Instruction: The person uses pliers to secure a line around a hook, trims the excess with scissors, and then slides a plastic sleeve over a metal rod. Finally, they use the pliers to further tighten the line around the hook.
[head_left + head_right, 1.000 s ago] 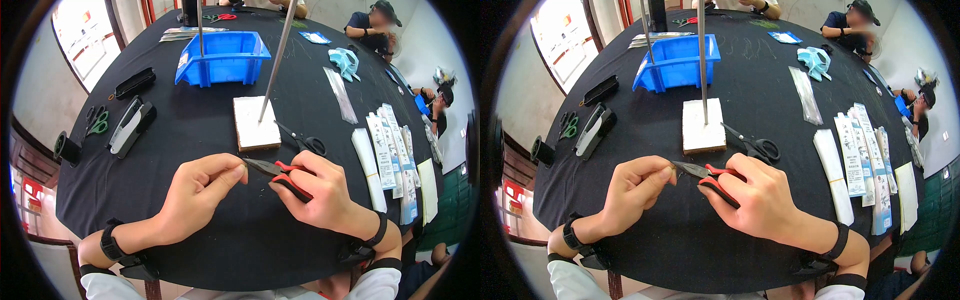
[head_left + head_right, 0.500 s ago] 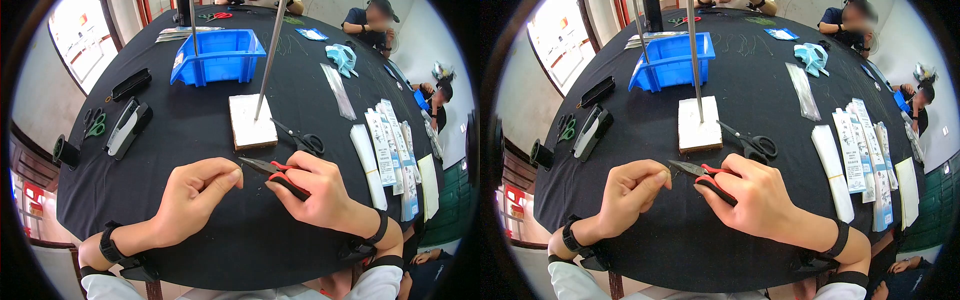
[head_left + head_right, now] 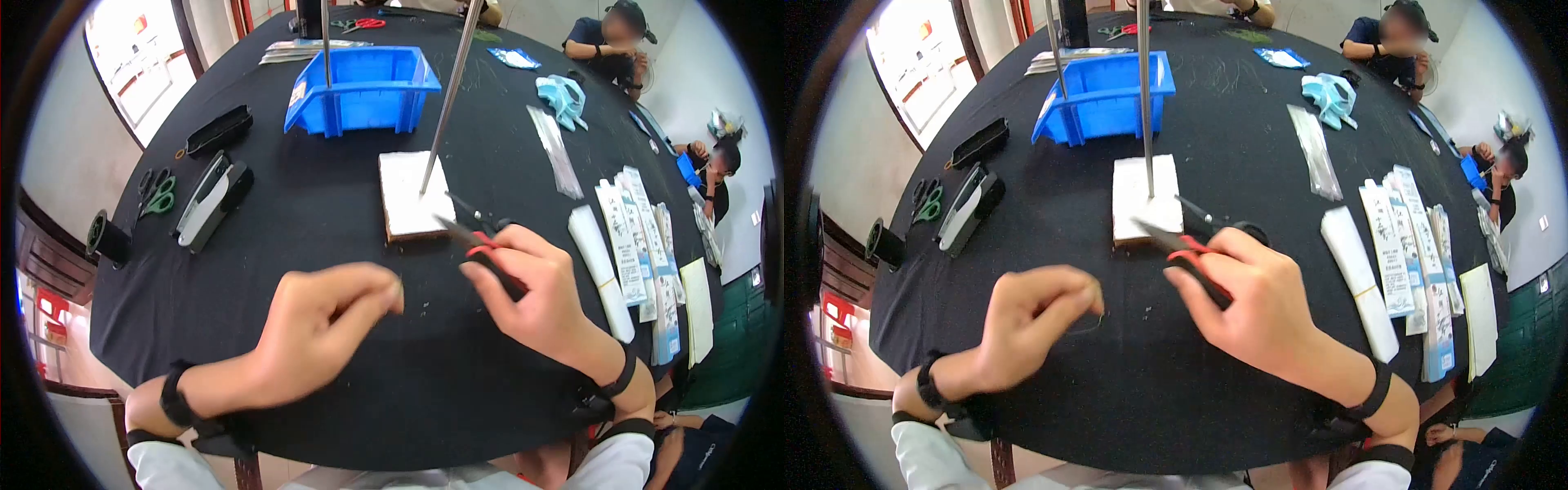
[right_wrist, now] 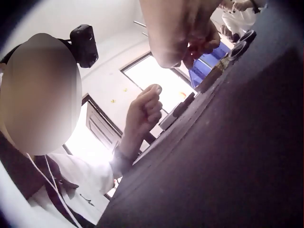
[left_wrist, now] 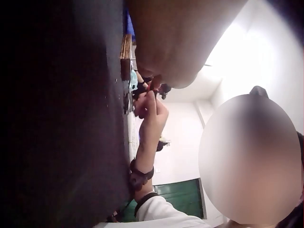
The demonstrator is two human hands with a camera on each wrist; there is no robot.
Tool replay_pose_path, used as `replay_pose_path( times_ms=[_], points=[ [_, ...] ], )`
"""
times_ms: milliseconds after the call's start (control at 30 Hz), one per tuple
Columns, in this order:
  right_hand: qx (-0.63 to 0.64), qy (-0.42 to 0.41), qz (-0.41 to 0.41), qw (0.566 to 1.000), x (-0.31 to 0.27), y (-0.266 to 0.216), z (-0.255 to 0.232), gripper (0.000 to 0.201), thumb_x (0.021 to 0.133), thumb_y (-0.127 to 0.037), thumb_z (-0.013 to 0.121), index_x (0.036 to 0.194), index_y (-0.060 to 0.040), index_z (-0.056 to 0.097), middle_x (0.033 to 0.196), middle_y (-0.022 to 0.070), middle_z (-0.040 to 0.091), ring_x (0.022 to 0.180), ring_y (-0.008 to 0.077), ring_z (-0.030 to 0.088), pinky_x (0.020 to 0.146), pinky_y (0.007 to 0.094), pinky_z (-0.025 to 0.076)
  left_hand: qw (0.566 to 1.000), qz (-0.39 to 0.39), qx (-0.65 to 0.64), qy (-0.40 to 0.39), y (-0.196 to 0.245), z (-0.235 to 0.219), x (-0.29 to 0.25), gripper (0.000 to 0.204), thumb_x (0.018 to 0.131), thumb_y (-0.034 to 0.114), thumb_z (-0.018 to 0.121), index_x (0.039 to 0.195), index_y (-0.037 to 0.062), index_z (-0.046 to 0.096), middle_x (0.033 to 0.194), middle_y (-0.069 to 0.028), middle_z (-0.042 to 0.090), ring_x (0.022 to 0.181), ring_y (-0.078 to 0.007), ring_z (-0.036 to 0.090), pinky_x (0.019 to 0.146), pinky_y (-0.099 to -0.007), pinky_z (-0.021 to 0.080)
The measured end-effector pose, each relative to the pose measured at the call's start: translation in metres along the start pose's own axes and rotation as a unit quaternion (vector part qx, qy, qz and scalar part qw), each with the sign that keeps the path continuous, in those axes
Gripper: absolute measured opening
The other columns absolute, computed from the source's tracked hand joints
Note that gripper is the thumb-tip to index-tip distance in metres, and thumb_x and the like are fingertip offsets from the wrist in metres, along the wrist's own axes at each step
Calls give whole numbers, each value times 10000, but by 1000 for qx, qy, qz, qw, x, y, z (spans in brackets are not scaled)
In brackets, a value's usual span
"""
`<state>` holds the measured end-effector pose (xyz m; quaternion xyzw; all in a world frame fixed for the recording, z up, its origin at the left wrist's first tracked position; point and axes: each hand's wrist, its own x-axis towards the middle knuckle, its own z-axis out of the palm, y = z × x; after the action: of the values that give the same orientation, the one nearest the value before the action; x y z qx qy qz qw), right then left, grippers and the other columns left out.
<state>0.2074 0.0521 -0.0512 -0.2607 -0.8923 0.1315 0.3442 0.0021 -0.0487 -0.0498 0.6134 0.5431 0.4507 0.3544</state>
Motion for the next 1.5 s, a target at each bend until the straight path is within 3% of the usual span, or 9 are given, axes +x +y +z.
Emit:
replay_pose_path(
  times_ms=[400,433,567,600,667,833,1133,1200,1500],
  points=[
    [-70,-157,-48,984,-2,1,3,194,719,-171,708,781,-18,604,878,68,511,801,220,517,680,323,439,971,-74,-187,-130,4,-2,5,169,933,119,498,913,-8,607,608,44,499,475,-5,324,431,-188,239],
    [-64,-98,-83,990,-1,-1,4,178,733,-151,693,800,-15,598,883,79,530,820,230,525,700,327,434,974,-65,-177,-126,4,-1,5,162,929,110,501,905,-9,608,619,38,514,478,-9,340,434,-188,250],
    [196,-77,-34,977,-2,-7,1,115,868,-127,570,839,-20,599,800,89,579,747,192,556,643,286,445,988,37,-71,-134,-2,1,4,118,894,63,533,858,-13,616,642,-10,573,491,-36,429,444,-200,314],
    [319,-153,94,930,-1,-14,-4,139,893,-135,536,855,-16,596,785,79,584,719,166,557,613,263,443,988,45,-40,-141,0,0,4,104,883,53,543,850,-11,618,641,-25,581,494,-45,454,447,-205,330],
    [523,-284,334,731,1,-28,-13,196,942,-153,470,885,-9,590,753,59,593,662,113,560,552,216,438,986,65,21,-155,6,-2,5,78,860,35,563,834,-9,623,639,-55,596,499,-63,504,453,-216,361],
    [598,-294,305,680,-8,-22,-3,210,947,-182,484,865,-9,570,699,47,593,572,71,556,453,177,421,973,172,86,-125,2,1,5,35,780,-1,620,806,9,640,604,-70,594,449,-132,545,419,-238,382],
    [556,-249,289,739,-9,-23,-4,174,926,-136,508,850,-1,587,699,45,597,562,68,554,478,176,427,979,164,79,-88,0,5,5,48,759,-1,642,803,18,652,558,-46,559,417,-111,501,401,-234,361],
    [572,-243,297,725,-10,-24,-4,177,924,-132,509,836,1,588,685,47,597,550,68,549,482,176,423,988,112,67,-87,9,1,4,61,756,7,651,814,23,660,542,-34,544,408,-100,480,398,-227,350],
    [627,-249,361,644,-11,-25,-4,188,917,-118,505,818,20,586,666,73,595,522,97,553,472,200,427,959,256,110,-48,-1,5,2,185,715,-13,687,888,7,627,599,-68,568,473,-182,552,420,-264,416]
  ],
)
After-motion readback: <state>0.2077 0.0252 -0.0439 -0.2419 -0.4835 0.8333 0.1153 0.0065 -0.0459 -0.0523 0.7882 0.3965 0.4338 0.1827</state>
